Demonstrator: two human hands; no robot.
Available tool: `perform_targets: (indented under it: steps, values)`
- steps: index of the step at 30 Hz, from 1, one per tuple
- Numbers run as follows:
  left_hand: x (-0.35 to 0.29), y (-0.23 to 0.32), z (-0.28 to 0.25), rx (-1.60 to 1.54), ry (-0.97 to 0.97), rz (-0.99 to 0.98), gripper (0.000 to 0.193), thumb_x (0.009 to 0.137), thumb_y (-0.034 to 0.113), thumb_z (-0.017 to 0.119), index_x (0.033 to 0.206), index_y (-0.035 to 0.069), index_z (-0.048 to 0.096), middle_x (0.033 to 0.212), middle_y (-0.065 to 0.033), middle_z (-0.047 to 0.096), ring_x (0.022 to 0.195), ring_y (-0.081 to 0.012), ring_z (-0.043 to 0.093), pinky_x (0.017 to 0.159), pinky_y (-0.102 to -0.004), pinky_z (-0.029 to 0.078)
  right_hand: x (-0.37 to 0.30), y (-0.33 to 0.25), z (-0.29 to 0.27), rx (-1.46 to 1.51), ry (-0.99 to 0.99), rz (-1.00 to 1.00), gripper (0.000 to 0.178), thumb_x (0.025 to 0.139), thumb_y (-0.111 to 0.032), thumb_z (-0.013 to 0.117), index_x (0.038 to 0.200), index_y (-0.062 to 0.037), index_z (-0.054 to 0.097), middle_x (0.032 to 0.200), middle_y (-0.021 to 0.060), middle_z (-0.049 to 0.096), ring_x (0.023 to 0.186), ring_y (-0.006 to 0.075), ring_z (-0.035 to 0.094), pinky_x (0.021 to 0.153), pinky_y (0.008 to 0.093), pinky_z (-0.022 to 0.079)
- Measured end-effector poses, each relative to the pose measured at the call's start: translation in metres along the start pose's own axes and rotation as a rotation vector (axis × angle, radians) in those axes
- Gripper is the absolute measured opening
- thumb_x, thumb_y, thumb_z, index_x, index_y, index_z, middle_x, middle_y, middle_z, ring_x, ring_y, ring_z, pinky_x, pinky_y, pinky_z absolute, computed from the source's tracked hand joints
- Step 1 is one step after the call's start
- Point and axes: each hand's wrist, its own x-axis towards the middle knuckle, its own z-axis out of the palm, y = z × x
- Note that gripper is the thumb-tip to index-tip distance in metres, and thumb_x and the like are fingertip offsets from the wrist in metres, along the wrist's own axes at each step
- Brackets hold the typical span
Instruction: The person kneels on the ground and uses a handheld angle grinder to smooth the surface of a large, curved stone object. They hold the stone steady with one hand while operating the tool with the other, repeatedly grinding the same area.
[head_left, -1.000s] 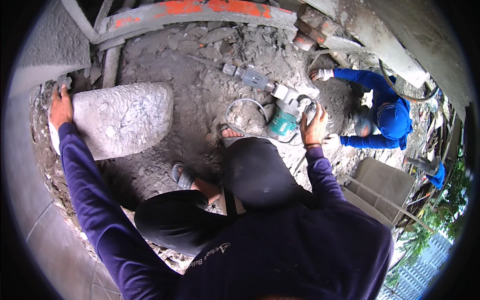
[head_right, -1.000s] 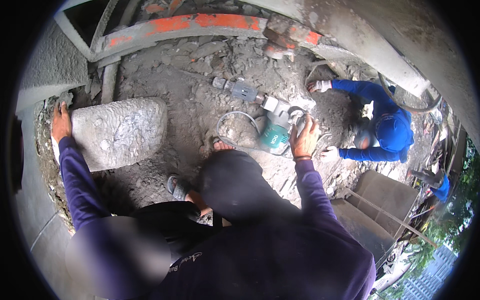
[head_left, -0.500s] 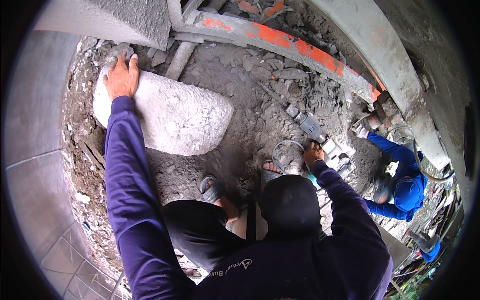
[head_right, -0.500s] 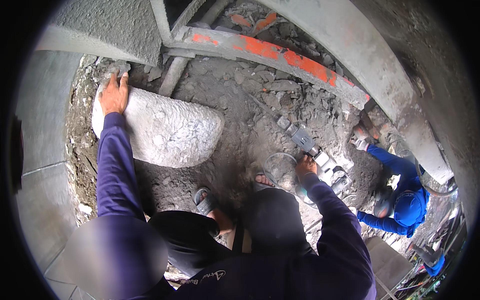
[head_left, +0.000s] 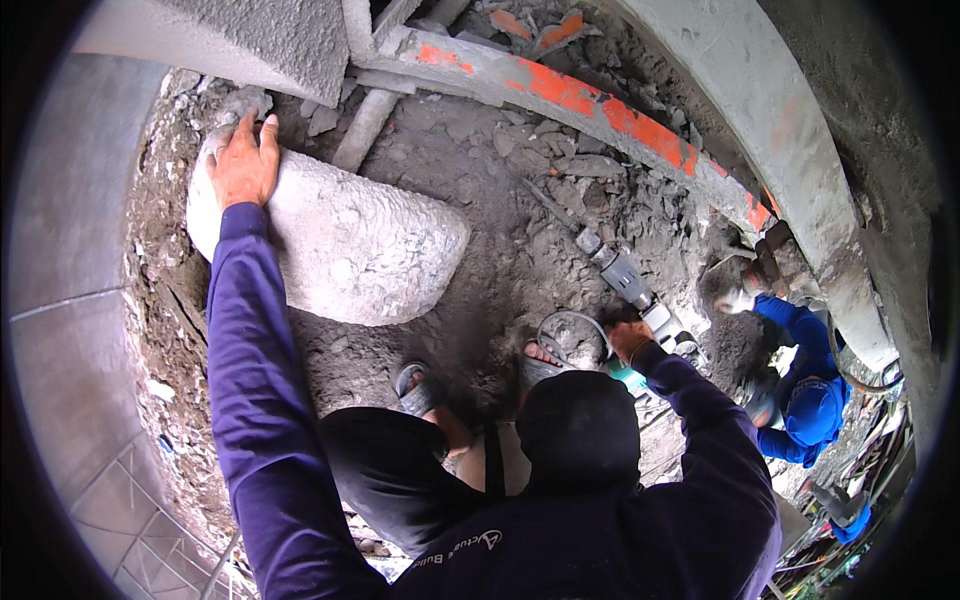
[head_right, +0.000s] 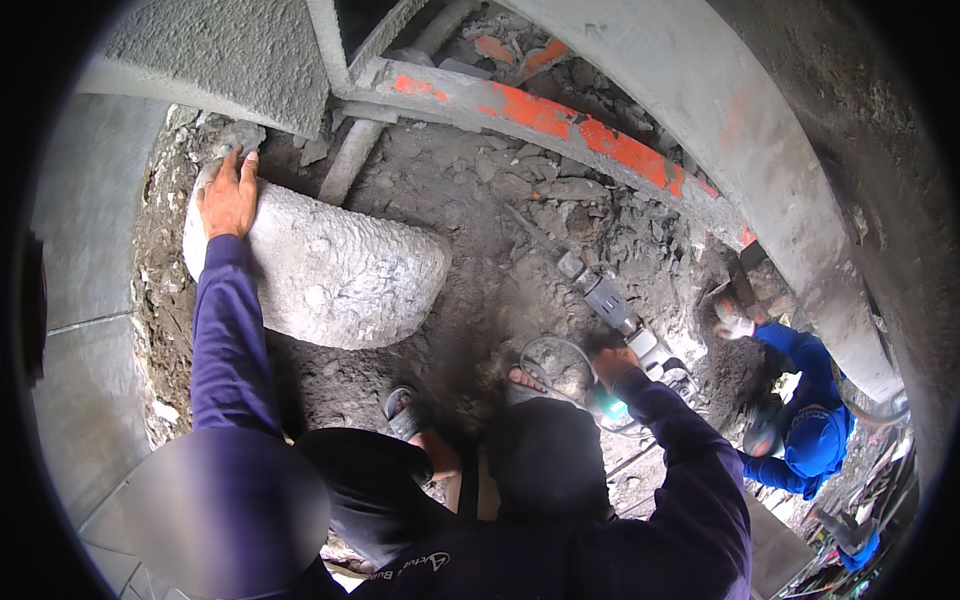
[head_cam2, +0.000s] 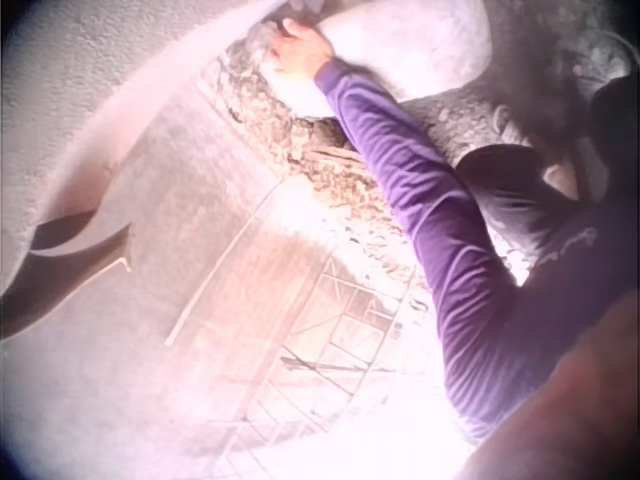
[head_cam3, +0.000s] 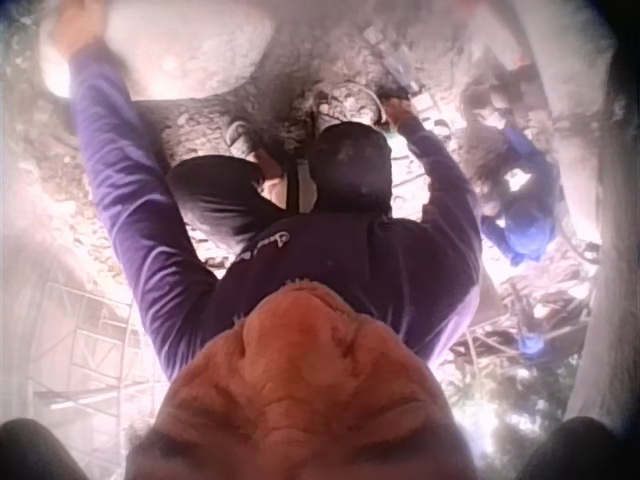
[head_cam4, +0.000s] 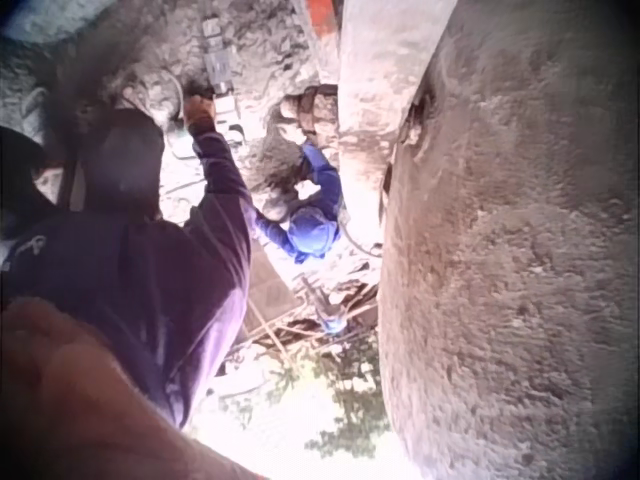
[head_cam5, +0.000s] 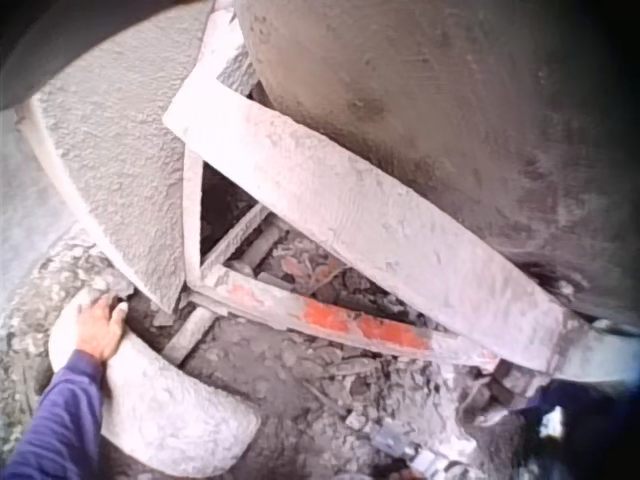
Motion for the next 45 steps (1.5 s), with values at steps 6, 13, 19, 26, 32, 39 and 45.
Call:
perform_targets:
  steps: [6,13,19,26,32,39,45]
  values:
    - [0.0,0.003,0.0,0.018,-0.013,0.006,0.067,0.104,0.065,0.038,0.156,0.025,0.05,0.156,-0.0162,0.053,0.149,-0.0344,0.043,0.126,-0.0559,0.021,0.003,-0.02,-0.002,-0.145,0.008,-0.057,0.018,0.096,-0.026,0.061,0.106,-0.0222,0.074,0.105,0.0043,0.073,0.104,0.0285,0.071,0.087,0.049,0.048]
    - [0.003,-0.003,0.004,0.009,0.01,0.024,0.066,0.104,0.064,0.039,0.154,0.024,0.052,0.154,-0.017,0.055,0.148,-0.0347,0.045,0.125,-0.0558,0.023,0.029,-0.021,-0.011,-0.052,0.143,-0.458,0.015,0.086,-0.018,0.064,0.08,-0.0149,0.078,0.077,0.0076,0.074,0.074,0.0297,0.076,0.059,0.0439,0.058]
    - [0.001,0.006,0.002,0.005,-0.006,0.019,0.063,0.104,0.062,0.039,0.153,0.024,0.054,0.153,-0.0149,0.056,0.149,-0.0356,0.043,0.126,-0.0556,0.022,0.066,-0.074,-0.048,0.019,0.241,-0.132,0.022,0.096,-0.022,0.057,0.101,-0.0107,0.074,0.088,0.0162,0.074,0.083,0.032,0.075,0.07,0.0528,0.057]
    - [0.008,-0.018,-0.004,-0.066,-0.05,0.233,0.06,0.103,0.062,0.043,0.139,0.021,0.068,0.147,-0.0144,0.062,0.144,-0.0348,0.047,0.125,-0.0552,0.021,0.023,-0.052,-0.216,1.027,0.76,-0.105,0.032,0.103,-0.018,0.063,0.129,-0.0017,0.056,0.095,0.0105,0.073,0.089,0.0285,0.072,0.074,0.0414,0.056]
    - [0.004,-0.005,-0.022,-0.044,-0.099,0.301,0.058,0.104,0.059,0.045,0.13,0.015,0.073,0.138,-0.0154,0.067,0.138,-0.0353,0.052,0.125,-0.0512,0.023,0.123,-0.064,-0.282,1.565,0.865,-0.352,0.042,0.098,-0.012,0.07,0.136,0.0006,0.056,0.094,0.0114,0.074,0.094,0.0173,0.072,0.083,0.0331,0.056]
    - [0.002,-0.007,-0.021,-0.145,-0.051,0.332,0.051,0.104,0.051,0.051,0.122,0.01,0.075,0.131,-0.0157,0.071,0.133,-0.0352,0.056,0.123,-0.0494,0.026,0.305,-0.121,-0.37,0.76,0.975,-0.429,0.029,0.092,-0.002,0.061,0.12,-0.0033,0.068,0.11,0.0223,0.073,0.104,0.0409,0.07,0.094,0.0466,0.055]
    - [0.001,-0.002,-0.021,-0.175,-0.02,0.35,0.045,0.104,0.047,0.055,0.12,0.01,0.076,0.127,-0.0166,0.072,0.13,-0.0351,0.058,0.123,-0.05,0.027,0.456,-0.174,-0.378,0.224,0.973,-0.503,0.023,0.094,-0.003,0.056,0.112,-0.0036,0.07,0.112,0.0188,0.074,0.111,0.0351,0.069,0.102,0.0453,0.052]
